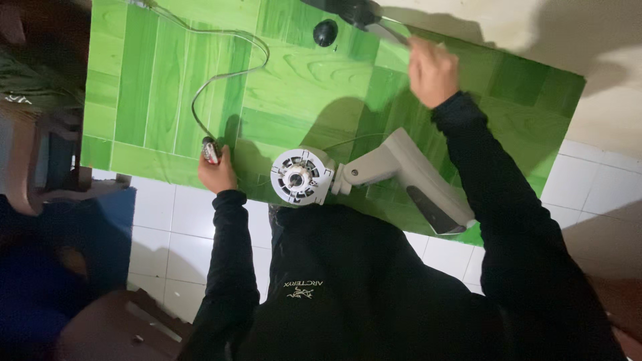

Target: The person disassembles a white pedestal fan on a green table. They remove the front grille, unscrew the blade hub, detach the blades, and use a screwdriver to open the motor housing.

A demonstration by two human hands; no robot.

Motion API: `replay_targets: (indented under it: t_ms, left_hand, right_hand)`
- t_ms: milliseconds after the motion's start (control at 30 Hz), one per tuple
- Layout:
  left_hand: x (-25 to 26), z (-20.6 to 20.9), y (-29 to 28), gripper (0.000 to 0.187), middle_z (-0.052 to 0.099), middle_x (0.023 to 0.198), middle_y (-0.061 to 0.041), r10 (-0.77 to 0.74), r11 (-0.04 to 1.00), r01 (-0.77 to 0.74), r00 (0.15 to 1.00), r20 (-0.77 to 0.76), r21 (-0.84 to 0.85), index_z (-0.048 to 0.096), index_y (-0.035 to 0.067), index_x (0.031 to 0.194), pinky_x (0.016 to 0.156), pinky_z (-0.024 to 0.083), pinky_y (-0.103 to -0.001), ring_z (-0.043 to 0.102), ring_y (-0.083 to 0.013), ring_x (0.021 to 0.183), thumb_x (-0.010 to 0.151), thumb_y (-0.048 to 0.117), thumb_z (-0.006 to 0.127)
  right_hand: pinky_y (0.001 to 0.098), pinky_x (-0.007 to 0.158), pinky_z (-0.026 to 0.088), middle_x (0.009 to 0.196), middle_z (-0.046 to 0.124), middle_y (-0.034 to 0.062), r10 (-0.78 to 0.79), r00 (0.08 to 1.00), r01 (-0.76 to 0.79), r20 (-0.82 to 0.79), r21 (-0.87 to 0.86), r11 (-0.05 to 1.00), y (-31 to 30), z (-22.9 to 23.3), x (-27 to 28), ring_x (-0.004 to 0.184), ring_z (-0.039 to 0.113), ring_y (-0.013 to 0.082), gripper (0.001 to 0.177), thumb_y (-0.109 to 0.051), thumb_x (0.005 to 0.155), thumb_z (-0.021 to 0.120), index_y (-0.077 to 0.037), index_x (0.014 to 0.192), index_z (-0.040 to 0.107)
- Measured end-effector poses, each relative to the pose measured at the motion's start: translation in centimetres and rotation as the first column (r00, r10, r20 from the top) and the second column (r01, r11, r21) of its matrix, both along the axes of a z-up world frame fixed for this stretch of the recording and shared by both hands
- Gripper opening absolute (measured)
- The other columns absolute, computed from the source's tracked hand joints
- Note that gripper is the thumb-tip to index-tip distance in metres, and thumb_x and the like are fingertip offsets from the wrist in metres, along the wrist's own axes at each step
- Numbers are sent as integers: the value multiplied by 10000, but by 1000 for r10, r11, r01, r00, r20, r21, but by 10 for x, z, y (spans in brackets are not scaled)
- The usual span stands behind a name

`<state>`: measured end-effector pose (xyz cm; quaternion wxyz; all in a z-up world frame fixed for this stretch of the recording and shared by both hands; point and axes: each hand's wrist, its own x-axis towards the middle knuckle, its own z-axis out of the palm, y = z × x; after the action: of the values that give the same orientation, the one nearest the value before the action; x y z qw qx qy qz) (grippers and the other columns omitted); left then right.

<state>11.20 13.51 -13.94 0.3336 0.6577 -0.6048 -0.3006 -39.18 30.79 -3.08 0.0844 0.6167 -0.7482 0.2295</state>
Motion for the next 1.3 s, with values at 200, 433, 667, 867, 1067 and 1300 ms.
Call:
replay_targets:
  t_ms: [200,433,667,867,1067,1300]
  left_hand:
    - [-7,8,0,386,730,780,-142,-31,998,14,957,288,60,713,74,937,645,531,-496,705,-380,715,818,419,838]
    - [-10,18,1,361,731,778,-144,-26,999,17,952,306,33,708,92,916,642,534,-509,704,-393,716,817,418,826]
    - [-7,12,0,402,706,745,-176,-53,999,54,931,361,7,676,66,877,623,514,-528,678,-427,702,829,436,826]
    - [1,14,-4,410,706,729,-170,-122,993,118,961,250,29,667,47,880,632,522,-519,676,-412,678,821,417,835]
    - [18,65,13,330,629,1059,-311,-183,923,280,922,341,-263,668,-2,906,589,508,-466,653,-392,675,815,277,821]
    - [-7,181,30,209,587,835,-17,-386,913,394,750,-537,-107,595,18,982,663,457,-287,554,-163,726,964,37,802]
  right_hand:
    - [357,682,606,995,715,110,-123,992,112,-34,-240,964,-22,8,-32,815,710,219,205,-70,1137,557,-47,1300,679]
    - [486,1058,507,1348,593,221,-66,996,79,56,-283,956,-30,21,-25,1242,609,405,294,-77,1146,637,-21,1428,578]
    - [547,1262,368,1577,364,207,-199,980,201,30,-156,967,-16,12,-25,1499,382,416,656,-177,1052,746,-84,1612,417]
    - [644,1259,234,1600,275,251,-211,973,182,-95,-253,950,-13,22,-15,1511,276,469,782,-204,1014,843,-68,1599,342]
    - [463,1170,504,1534,429,177,148,980,-104,136,-289,952,-3,70,64,1408,525,327,616,-76,1038,780,-54,1553,442]
    - [399,950,599,1213,671,110,455,834,-492,312,48,869,-8,156,181,1085,697,261,243,-123,1000,790,-51,1204,678]
